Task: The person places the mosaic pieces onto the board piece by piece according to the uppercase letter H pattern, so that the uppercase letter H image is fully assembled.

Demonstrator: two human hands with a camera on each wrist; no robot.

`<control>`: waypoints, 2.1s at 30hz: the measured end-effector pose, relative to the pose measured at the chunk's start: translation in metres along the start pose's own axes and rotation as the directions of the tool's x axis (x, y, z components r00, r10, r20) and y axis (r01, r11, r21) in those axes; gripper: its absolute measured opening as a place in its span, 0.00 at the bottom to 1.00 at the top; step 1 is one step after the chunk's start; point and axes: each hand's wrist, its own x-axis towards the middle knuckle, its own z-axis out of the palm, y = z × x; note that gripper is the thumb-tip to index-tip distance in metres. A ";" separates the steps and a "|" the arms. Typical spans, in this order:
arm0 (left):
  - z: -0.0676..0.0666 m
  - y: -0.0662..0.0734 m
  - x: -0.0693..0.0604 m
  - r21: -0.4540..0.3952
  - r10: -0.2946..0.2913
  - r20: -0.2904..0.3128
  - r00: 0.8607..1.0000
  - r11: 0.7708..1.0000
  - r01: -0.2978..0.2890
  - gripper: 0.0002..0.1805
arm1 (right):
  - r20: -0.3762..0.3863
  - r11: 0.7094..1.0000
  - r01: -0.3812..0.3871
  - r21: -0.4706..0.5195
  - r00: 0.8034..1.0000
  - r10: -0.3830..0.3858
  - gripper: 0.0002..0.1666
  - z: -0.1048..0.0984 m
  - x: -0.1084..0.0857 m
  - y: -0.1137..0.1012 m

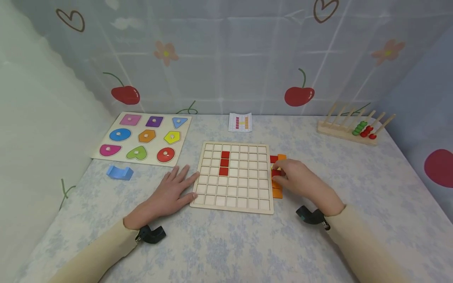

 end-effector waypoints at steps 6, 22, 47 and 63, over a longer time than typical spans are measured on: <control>-0.001 0.000 -0.001 -0.015 -0.002 0.008 1.000 1.000 0.003 0.36 | 0.019 0.999 0.045 0.031 0.999 -0.045 0.14 0.005 0.015 -0.017; -0.002 0.001 0.000 -0.014 -0.002 0.009 1.000 1.000 0.002 0.36 | 0.100 0.994 0.110 0.024 0.989 -0.112 0.14 0.026 0.056 -0.062; -0.002 0.001 0.002 -0.003 -0.017 0.023 1.000 1.000 0.017 0.36 | 0.102 0.972 0.231 0.042 0.967 -0.234 0.05 0.049 0.077 -0.095; -0.001 0.000 0.002 -0.002 -0.017 0.017 1.000 1.000 0.017 0.36 | 0.076 0.975 0.220 0.032 0.972 -0.222 0.06 0.054 0.077 -0.098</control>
